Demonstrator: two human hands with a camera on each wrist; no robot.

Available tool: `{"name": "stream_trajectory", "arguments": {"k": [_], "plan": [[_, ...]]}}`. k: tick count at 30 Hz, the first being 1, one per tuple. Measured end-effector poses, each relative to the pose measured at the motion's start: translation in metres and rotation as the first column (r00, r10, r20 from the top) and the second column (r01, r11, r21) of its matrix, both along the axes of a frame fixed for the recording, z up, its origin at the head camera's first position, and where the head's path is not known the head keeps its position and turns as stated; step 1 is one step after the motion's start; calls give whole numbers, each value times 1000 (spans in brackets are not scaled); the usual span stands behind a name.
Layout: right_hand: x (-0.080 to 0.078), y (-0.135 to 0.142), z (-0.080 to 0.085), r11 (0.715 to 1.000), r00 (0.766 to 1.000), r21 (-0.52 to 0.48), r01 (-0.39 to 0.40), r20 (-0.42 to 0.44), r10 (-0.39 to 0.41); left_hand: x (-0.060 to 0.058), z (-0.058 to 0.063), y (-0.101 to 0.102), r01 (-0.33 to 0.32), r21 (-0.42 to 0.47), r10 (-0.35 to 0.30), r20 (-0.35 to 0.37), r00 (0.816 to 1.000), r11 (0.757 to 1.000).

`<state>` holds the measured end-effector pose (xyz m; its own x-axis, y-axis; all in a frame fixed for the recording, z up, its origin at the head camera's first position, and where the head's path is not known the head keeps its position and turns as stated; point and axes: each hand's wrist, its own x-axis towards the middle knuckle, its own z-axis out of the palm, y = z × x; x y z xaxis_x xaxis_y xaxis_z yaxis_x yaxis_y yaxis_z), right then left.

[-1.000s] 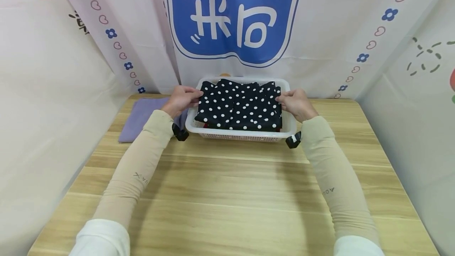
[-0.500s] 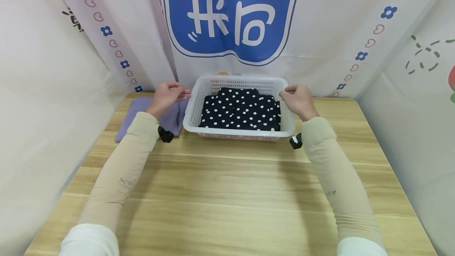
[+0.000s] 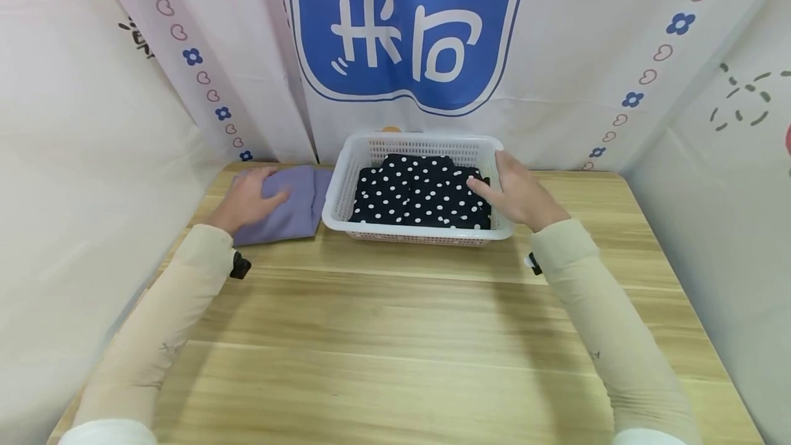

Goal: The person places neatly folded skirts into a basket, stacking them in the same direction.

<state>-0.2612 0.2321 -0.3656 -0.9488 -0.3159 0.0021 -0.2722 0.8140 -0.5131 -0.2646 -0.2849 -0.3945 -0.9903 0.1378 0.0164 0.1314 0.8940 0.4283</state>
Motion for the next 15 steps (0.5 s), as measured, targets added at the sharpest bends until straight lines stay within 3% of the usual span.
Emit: {"name": "stream_trajectory", "arguments": {"k": [4,8,11,15], "plan": [[3,1,-9,997,1000,74,-7,-6,7,4,-15,-12,-4,-127,11,52,999,992],[6,2,-17,989,1000,146,6,-6,-5,6,-30,-16,-1,-257,21,74,997,966],[6,1,-24,983,1000,183,10,3,-11,6,-42,-16,-5,-300,36,99,994,954],[7,-1,-32,971,1000,239,13,8,-15,5,-52,-15,-9,-292,60,165,985,957]]}}
